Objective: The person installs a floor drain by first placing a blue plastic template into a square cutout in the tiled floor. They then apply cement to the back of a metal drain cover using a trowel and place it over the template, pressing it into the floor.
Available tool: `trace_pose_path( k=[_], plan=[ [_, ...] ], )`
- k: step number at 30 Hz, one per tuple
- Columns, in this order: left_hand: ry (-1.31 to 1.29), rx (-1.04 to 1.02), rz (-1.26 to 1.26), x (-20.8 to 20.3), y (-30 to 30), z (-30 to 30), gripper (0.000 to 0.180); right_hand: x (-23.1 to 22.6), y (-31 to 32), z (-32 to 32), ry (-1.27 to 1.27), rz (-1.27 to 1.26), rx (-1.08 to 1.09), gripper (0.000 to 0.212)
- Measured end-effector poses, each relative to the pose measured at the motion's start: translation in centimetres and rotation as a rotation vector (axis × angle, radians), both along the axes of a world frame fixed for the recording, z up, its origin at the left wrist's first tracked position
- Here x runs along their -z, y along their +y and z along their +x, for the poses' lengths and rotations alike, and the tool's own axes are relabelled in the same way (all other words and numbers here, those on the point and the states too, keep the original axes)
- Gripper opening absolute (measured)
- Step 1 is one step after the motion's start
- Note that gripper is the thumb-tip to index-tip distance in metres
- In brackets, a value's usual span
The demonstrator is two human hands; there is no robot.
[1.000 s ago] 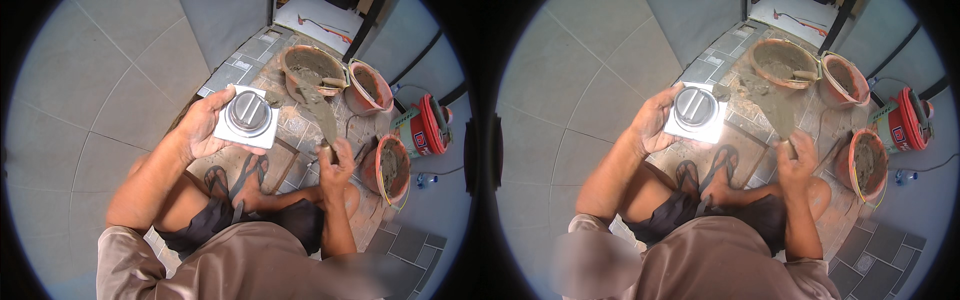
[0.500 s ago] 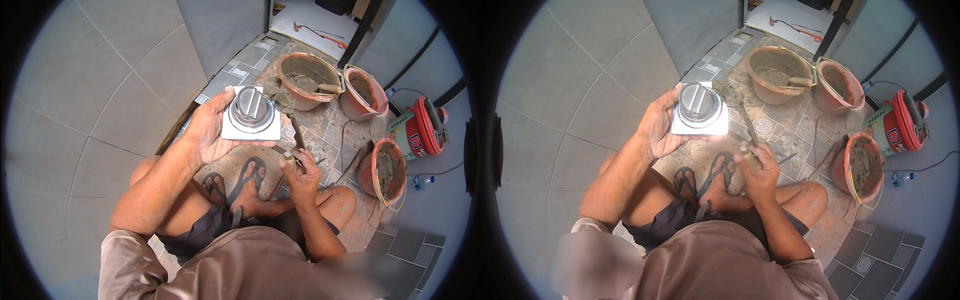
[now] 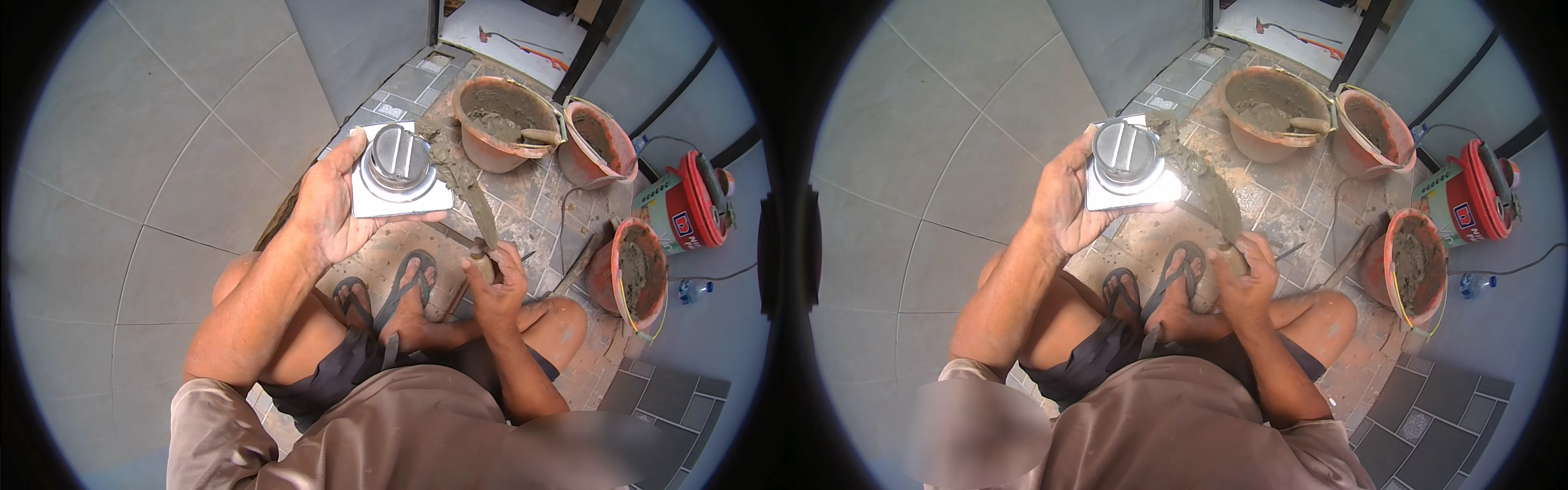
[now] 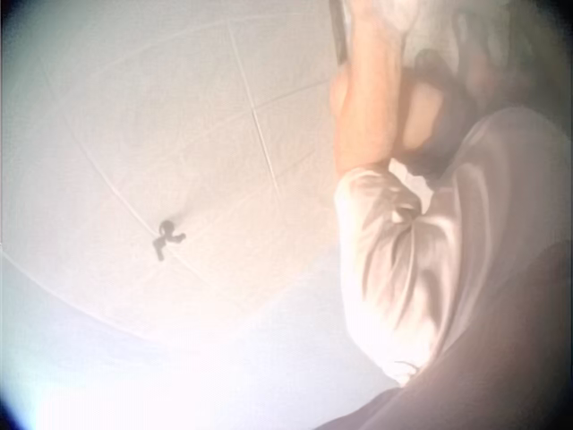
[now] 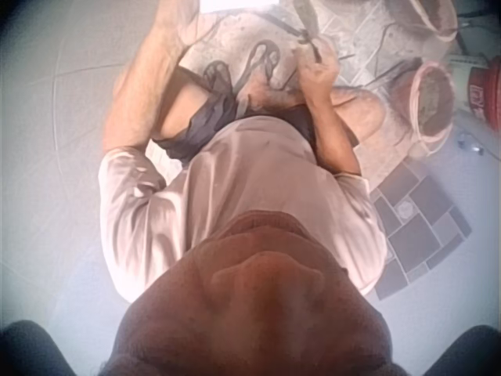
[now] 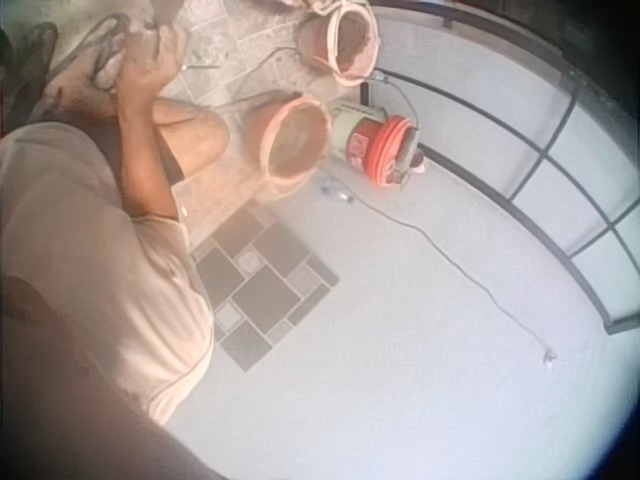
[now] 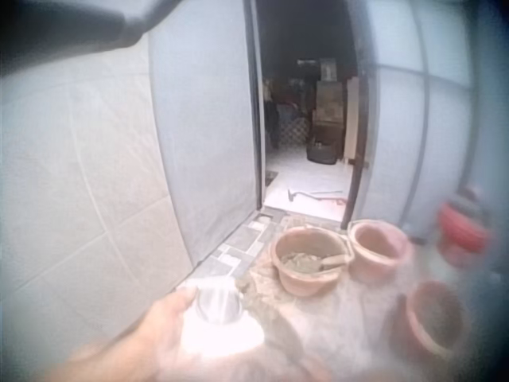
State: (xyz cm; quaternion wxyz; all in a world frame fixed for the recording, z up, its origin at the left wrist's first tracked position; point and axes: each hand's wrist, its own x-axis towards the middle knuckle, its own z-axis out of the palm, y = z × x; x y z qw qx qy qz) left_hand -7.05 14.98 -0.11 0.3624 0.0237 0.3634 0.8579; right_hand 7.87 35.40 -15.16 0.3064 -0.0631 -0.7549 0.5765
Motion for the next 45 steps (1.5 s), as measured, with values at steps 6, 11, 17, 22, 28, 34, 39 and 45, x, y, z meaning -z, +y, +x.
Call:
trace_pose_path(
  k=[6, 11, 17, 22, 28, 34, 39, 45],
  plan=[
    [0.02, -0.036, 0.006, -0.3, 0.2, -0.2, 0.062, 0.3, 0.9, 0.7, -0.053, 0.017, -0.034, 0.029],
    [0.025, -0.092, -0.042, 0.1, 0.6, -0.6, 0.058, -0.1, -0.4, -0.6, 0.043, -0.098, -0.076, 0.027],
    [-0.005, -0.115, -0.042, 0.5, 1.2, -0.6, 0.06, -1.1, -2.5, -1.4, -0.048, -0.335, -0.17, 0.031],
    [-0.011, -0.12, -0.052, 0.6, 1.1, -0.6, 0.057, 0.2, -3.1, -1.7, -0.03, -0.231, -0.166, 0.032],
    [-0.055, -0.191, -0.049, 0.5, 1.0, -0.8, 0.059, 1.1, -3.2, -1.2, -0.033, -0.215, -0.107, 0.027],
    [-0.011, -0.2, 0.006, 0.0, 0.4, -1.6, 0.056, 1.2, -0.9, -0.1, -0.049, -0.111, -0.043, 0.028],
    [0.004, -0.153, -0.042, -0.2, 0.2, -1.3, 0.056, -2.1, -0.2, -1.7, 0.008, 0.034, -0.023, 0.029],
    [-0.033, -0.135, -0.035, 0.6, -0.1, -1.6, 0.057, -2.1, 0.2, -2.9, 0.044, 0.214, 0.056, 0.03]
  ],
)
